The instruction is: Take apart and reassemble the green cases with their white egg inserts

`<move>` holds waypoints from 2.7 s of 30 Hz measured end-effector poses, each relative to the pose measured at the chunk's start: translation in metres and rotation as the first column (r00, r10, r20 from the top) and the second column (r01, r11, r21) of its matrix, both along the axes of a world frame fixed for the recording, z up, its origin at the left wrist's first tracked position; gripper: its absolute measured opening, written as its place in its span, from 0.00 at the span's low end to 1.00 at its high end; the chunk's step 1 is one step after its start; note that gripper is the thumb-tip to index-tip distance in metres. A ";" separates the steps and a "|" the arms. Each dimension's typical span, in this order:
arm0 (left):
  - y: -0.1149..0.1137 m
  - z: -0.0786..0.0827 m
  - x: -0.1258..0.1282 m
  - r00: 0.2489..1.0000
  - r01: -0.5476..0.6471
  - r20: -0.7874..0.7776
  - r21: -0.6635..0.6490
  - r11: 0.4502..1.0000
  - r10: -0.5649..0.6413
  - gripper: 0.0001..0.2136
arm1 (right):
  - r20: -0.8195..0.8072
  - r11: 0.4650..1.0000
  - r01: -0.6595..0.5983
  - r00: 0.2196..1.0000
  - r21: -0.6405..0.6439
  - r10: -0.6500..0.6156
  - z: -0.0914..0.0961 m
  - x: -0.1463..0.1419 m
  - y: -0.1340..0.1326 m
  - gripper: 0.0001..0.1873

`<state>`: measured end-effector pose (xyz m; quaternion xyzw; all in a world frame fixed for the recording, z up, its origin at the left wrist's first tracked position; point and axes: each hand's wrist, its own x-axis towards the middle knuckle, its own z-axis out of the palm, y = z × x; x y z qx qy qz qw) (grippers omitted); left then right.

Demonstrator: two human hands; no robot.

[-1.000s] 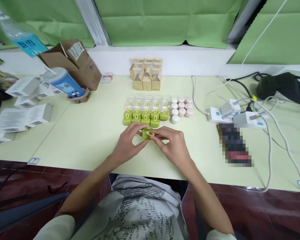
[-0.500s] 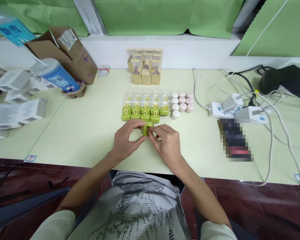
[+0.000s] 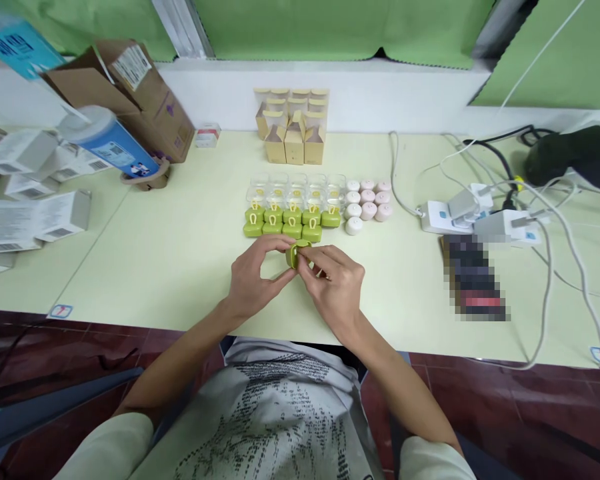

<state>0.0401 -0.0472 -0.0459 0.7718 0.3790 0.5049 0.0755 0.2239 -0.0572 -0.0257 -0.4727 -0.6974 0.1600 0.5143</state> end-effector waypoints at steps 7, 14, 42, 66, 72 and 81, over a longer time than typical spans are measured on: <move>0.002 -0.005 0.001 0.999 -0.014 0.049 -0.019 1.000 0.015 0.16 | -0.021 0.995 -0.002 1.000 -0.104 0.000 -0.001 -0.003 0.001 0.10; 0.000 -0.001 0.001 0.999 -0.003 0.043 -0.014 1.000 0.003 0.15 | -0.094 0.993 0.027 0.995 -0.119 -0.038 -0.001 -0.006 0.000 0.10; 0.002 0.001 0.002 0.989 0.068 0.133 -0.031 0.997 -0.064 0.34 | -0.536 0.797 -0.423 0.831 -0.432 0.151 0.006 0.027 0.025 0.27; 0.007 -0.004 0.004 0.975 -0.071 -0.185 0.261 0.963 0.122 0.18 | -0.725 0.674 -0.620 0.665 -0.401 0.180 0.013 0.014 0.025 0.27; 0.006 0.002 0.003 0.932 -0.124 -0.259 0.427 0.896 0.252 0.06 | -0.789 0.575 -0.702 0.596 -0.421 0.149 0.020 0.017 0.022 0.25; 0.005 -0.007 -0.010 0.914 -0.149 -0.333 0.253 0.956 0.230 0.15 | -0.746 0.554 -0.676 0.651 -0.486 0.141 0.018 0.024 0.024 0.22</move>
